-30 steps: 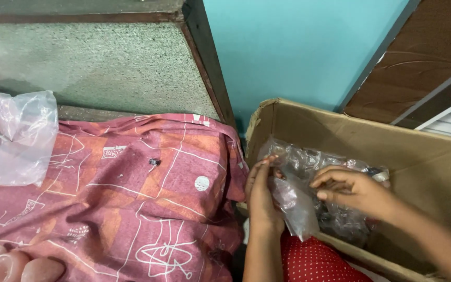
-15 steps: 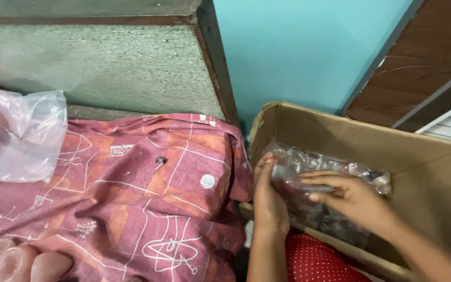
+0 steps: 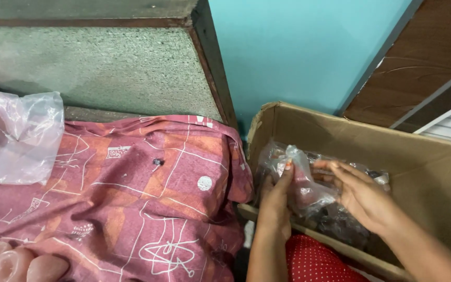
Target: The recorder is sorting and organizing various wax-like shapes and candle-making supplies between a bed surface and a cardboard box.
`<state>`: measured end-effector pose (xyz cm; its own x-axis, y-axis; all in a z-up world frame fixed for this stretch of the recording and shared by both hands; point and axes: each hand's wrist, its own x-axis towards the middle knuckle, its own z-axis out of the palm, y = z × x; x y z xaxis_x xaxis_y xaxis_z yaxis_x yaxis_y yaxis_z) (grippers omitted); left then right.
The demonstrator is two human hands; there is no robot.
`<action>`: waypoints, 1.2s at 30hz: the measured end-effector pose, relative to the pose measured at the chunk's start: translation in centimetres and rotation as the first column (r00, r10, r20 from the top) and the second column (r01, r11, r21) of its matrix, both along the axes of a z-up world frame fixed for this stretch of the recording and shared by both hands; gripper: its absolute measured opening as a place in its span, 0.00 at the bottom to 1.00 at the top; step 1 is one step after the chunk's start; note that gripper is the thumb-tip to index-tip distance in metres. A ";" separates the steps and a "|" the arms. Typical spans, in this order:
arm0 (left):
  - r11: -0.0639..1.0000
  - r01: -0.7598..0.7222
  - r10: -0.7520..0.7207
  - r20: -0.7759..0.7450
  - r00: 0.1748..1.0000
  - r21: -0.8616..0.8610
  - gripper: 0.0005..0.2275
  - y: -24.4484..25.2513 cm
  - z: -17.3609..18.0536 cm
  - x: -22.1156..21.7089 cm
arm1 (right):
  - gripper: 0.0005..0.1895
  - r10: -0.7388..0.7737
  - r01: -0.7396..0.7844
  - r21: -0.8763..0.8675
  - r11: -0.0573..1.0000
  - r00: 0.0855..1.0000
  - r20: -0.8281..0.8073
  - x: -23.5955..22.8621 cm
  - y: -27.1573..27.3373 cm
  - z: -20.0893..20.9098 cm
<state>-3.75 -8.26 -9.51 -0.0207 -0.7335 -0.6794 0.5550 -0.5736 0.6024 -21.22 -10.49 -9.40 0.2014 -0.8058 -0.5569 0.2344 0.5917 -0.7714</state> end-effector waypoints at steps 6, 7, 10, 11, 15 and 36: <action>0.995 0.097 -0.097 -0.019 0.995 -0.012 0.33 0.0 0.3 -0.1 | 0.23 -0.022 0.023 0.318 0.948 1.000 -0.007 0.2 -0.5 -1.4; 0.995 0.102 -0.103 -0.053 0.993 -0.021 0.34 0.0 0.5 -0.1 | 0.25 0.006 -0.001 0.297 0.955 1.000 -0.017 -0.1 -0.6 -1.9; 0.991 0.137 -0.136 -0.049 0.989 0.007 0.35 0.1 1.9 -0.1 | 0.26 0.033 -0.019 0.305 0.952 0.999 -0.041 -0.2 -0.9 -1.8; 0.985 0.165 -0.165 -0.016 0.986 0.044 0.36 0.2 2.5 -0.1 | 0.27 0.033 -0.012 0.334 0.943 0.998 -0.057 -0.2 -1.0 -1.5; 0.986 0.168 -0.168 -0.040 0.985 0.007 0.40 -0.1 0.6 -0.1 | 0.26 0.096 -0.079 0.257 0.963 0.994 -0.053 -0.4 -1.2 0.2; 0.987 -0.017 0.031 0.088 0.996 -0.162 0.30 0.0 0.6 0.0 | 0.41 0.183 -0.368 -0.050 0.928 0.570 -0.801 -3.4 -3.2 1.3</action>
<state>-3.71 -8.31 -8.88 0.0544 -0.8329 -0.5507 0.5065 -0.4523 0.7341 -24.61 -13.69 -8.08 0.0027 -0.8914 -0.4533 -0.6505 0.3427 -0.6778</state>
